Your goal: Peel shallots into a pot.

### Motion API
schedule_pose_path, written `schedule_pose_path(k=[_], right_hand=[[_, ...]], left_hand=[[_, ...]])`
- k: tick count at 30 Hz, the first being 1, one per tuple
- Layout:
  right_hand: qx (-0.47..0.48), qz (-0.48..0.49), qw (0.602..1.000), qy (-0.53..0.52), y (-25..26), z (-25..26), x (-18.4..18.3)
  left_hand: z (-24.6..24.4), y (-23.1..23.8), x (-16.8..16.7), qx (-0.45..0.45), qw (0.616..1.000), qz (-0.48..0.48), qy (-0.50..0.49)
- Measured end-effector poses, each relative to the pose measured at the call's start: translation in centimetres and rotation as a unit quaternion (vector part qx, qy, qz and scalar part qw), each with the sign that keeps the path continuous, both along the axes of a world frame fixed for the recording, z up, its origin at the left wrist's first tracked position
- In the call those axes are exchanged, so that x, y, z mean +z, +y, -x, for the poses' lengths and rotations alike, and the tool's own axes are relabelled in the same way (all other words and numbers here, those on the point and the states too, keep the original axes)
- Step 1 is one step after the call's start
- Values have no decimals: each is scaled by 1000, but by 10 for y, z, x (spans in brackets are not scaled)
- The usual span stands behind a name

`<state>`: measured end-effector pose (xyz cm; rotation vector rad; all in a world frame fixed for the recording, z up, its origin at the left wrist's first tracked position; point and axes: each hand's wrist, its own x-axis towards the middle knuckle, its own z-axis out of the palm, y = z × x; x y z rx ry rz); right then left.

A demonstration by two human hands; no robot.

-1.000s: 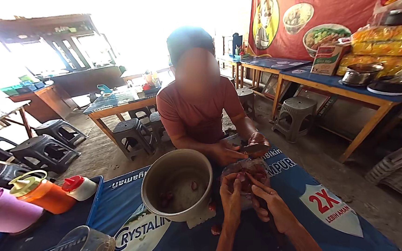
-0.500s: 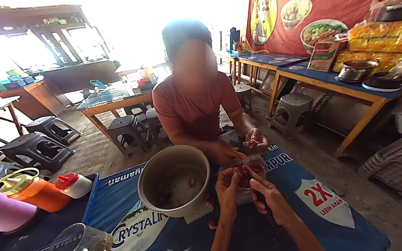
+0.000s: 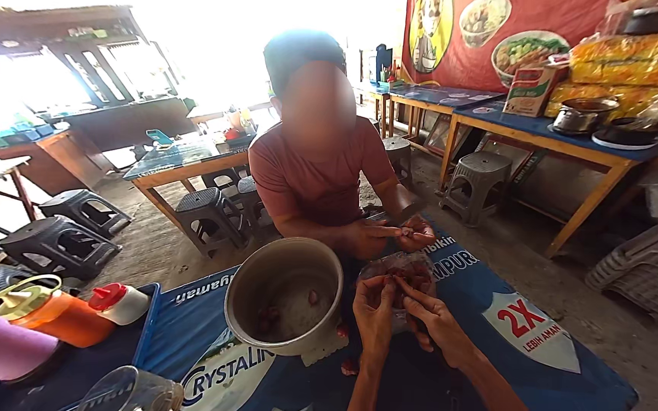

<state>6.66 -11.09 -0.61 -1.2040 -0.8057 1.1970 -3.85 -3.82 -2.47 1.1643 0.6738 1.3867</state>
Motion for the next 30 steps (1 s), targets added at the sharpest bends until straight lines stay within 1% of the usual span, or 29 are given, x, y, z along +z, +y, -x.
schedule_pose_path(k=[3,6,11,16,22,25,30], right_hand=[[26,26,995,90,-1,-5,3],[39,29,991,126,-2,-9,3],[30,14,995,96,-5,-6,4],[60,2,996,72,-4,-5,3],[16,4,999,35,-1,1,4],[7,0,1000,26,-2,2,4],[25,4,999,22,-2,0,5]], left_hand=[[1,2,0,-13,1000,24,-9],[3,5,-1,-18,999,33,-21],[3,4,1,-13,999,47,-24],[2,4,1,-20,996,82,-34],[1,4,-1,-10,996,89,-4],[3,4,0,-32,994,100,13],[5,7,0,-51,992,112,7]])
